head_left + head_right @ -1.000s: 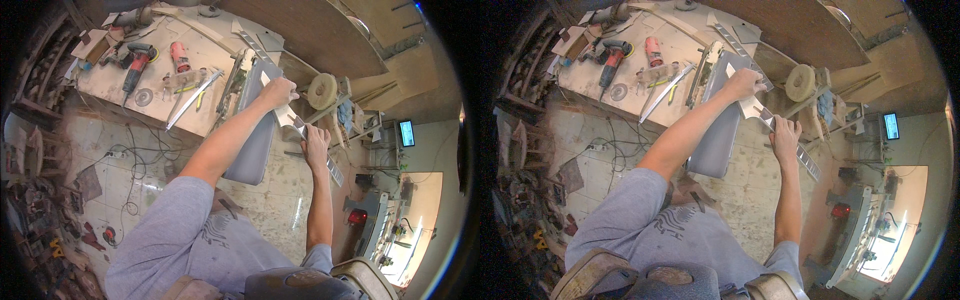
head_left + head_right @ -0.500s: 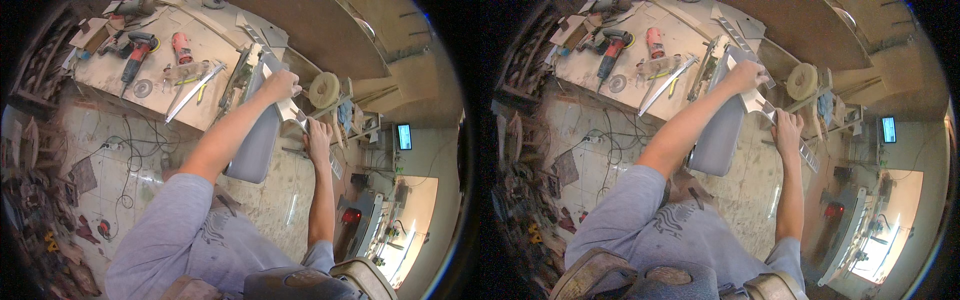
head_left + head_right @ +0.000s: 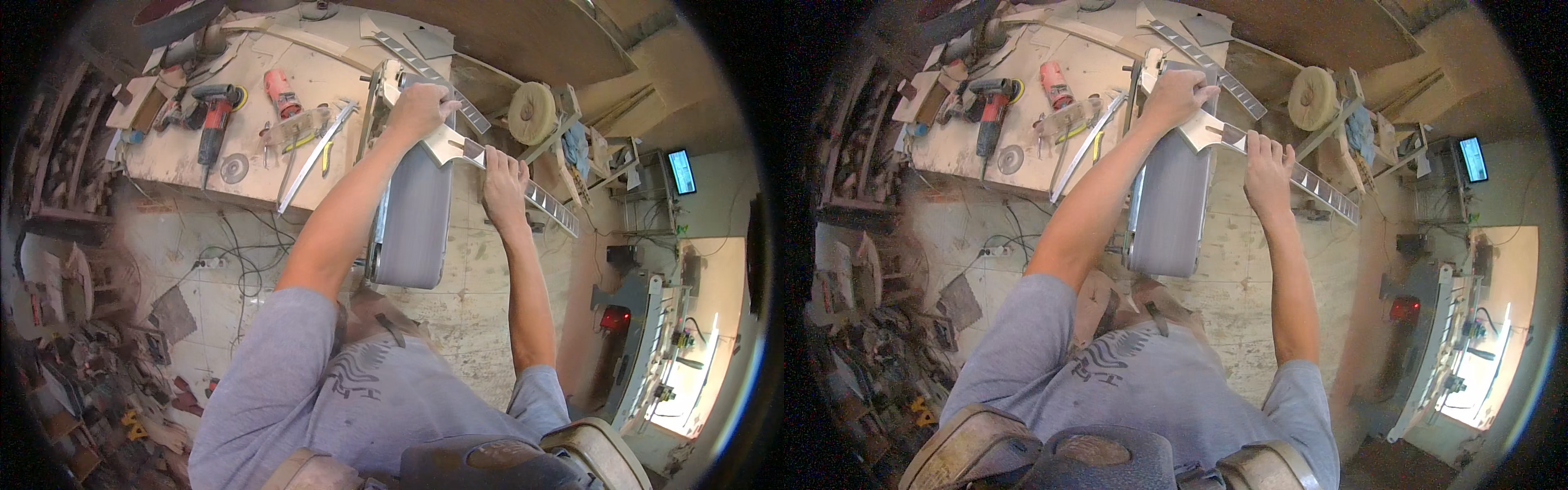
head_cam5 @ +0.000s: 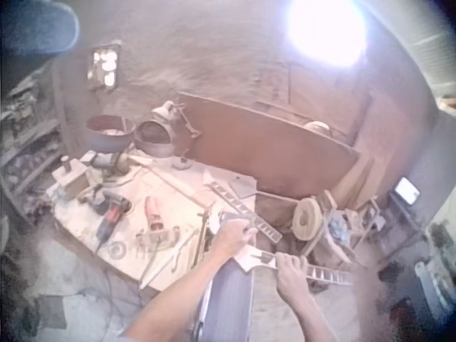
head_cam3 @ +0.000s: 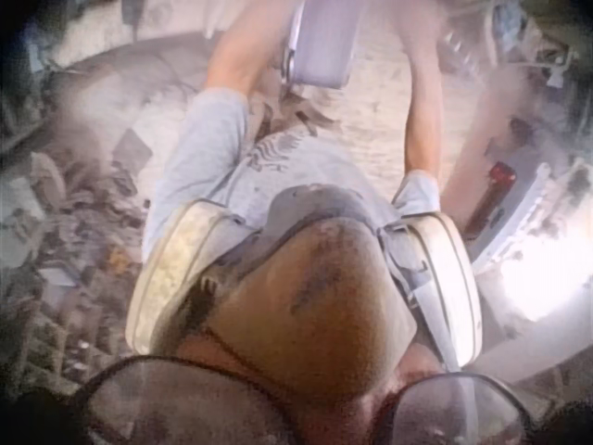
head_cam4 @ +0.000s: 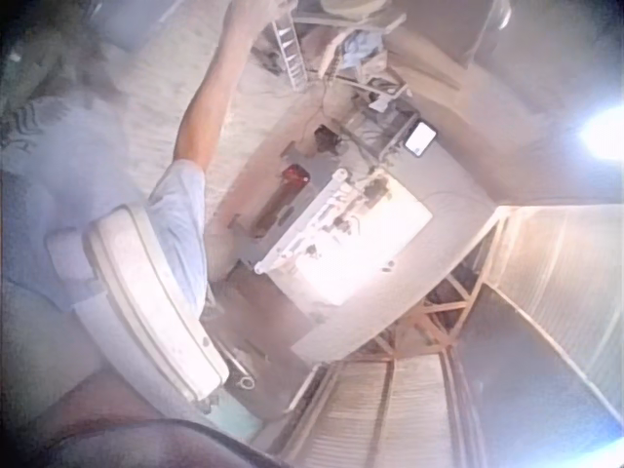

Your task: The person sands the back of a guitar neck using a belt sander, turning the neck to reach different sides, then measures the neck with a pair of calipers.

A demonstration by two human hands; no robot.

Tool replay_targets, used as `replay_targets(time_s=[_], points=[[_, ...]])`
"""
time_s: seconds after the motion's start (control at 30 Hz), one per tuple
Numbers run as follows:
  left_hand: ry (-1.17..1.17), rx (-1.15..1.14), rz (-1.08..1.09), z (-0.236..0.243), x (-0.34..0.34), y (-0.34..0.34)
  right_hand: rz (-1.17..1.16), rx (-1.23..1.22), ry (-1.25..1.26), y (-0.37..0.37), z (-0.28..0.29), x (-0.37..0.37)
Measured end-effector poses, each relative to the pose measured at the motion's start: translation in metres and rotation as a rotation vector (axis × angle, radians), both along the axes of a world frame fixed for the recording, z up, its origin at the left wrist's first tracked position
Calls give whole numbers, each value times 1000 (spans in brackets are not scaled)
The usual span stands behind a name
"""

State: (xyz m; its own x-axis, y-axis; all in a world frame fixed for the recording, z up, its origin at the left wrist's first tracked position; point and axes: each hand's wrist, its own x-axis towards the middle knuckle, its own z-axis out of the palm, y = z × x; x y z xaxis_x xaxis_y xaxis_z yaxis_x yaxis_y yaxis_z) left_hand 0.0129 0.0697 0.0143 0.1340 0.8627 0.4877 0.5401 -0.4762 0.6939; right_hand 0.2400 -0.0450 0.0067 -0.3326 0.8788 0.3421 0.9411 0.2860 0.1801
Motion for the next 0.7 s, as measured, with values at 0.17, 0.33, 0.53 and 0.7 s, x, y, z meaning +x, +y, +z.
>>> replay_targets(time_s=[0.17,0.33,0.53,0.7], points=[[93,-26,-44,2,1,2,-40,21,69,-10,-5,-7],[150,3,-114,3,5,5,-72,15,126,-19,-9,-4],[161,-16,-172,1,10,10,-93,2,158,-28,-10,2],[127,-41,-175,1,16,4,-83,-14,168,-34,-6,10]])
